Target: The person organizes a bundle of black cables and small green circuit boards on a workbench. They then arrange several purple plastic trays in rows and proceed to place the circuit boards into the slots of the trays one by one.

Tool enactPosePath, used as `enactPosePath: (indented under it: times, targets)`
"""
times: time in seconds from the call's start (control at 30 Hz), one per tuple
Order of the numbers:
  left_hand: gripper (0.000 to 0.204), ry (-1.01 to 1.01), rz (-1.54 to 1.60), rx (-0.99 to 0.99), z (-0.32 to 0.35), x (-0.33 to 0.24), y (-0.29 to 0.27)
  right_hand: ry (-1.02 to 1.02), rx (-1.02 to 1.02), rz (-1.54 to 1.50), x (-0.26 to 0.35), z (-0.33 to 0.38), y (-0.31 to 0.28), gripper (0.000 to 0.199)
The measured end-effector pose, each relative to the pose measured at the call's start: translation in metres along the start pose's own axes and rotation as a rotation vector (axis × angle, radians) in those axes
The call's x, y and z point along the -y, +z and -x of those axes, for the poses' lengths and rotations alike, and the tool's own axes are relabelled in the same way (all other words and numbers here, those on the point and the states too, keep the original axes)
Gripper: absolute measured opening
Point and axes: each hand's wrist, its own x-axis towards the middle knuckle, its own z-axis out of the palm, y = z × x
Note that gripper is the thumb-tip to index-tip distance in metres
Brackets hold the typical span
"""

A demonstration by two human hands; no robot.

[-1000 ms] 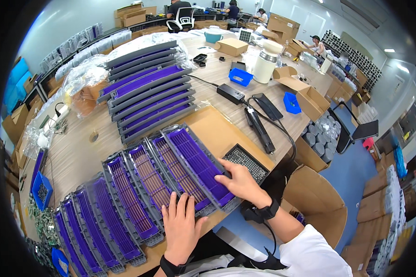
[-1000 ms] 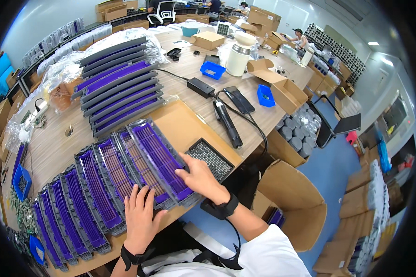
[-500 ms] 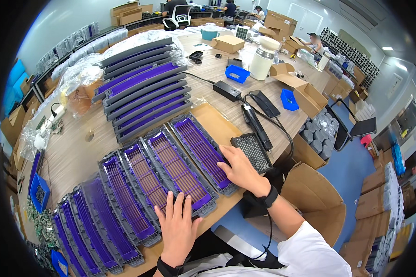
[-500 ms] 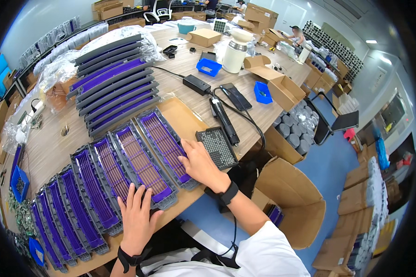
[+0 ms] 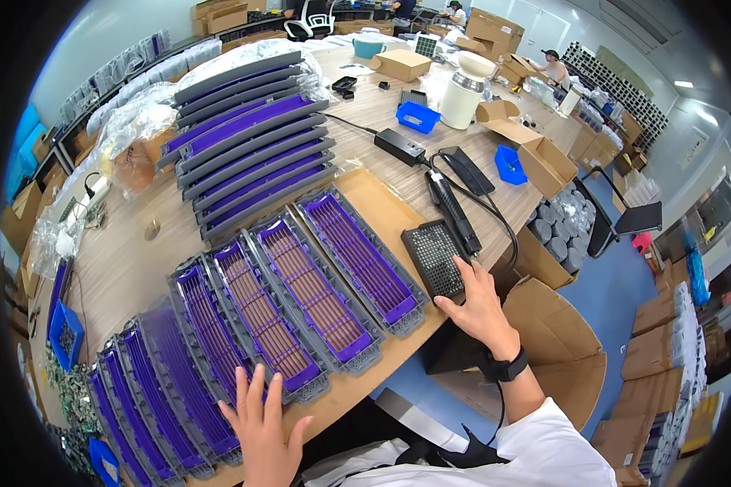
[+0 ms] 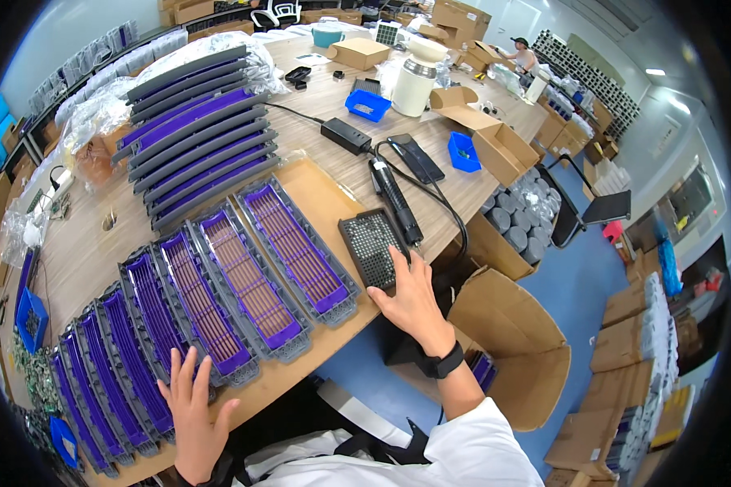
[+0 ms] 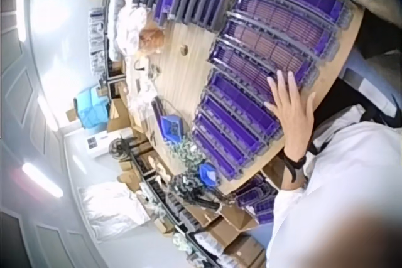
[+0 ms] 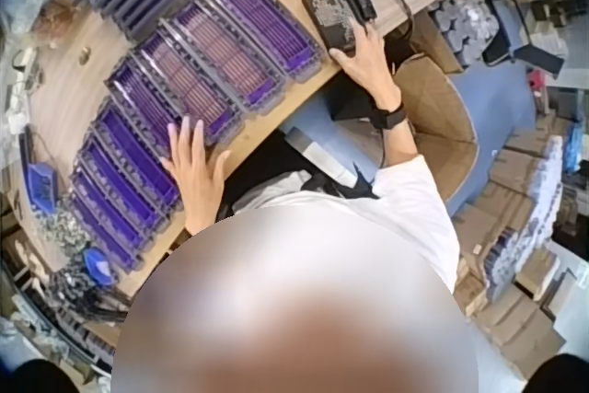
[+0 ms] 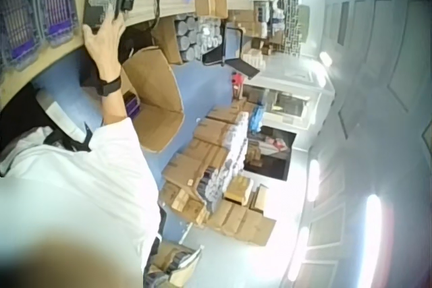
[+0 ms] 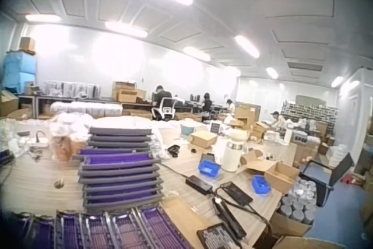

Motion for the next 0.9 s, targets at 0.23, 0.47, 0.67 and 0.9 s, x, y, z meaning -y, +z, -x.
enactPosePath:
  times: [0.23, 0.47, 0.67, 0.9]
  targets:
    - [0.065, -0.107, 0.017, -0.136, 0.026, 0.027, -0.018, -0.093, 0.017, -0.019, -0.006, -0.035, 0.008, 0.078]
    - [0.062, -0.310, -0.021, -0.323, 0.074, 0.075, -0.037, -0.431, -0.157, -0.016, 0.020, -0.041, 0.035, 0.063]
    - [0.069, -0.524, -0.091, -0.405, 0.105, 0.124, -0.048, -0.397, -0.052, -0.151, 0.049, -0.003, 0.018, 0.043]
    - [0.091, -0.742, -0.104, -0.320, 0.140, 0.174, -0.040, -0.433, 0.144, -0.092, 0.056, 0.000, 0.040, 0.051]
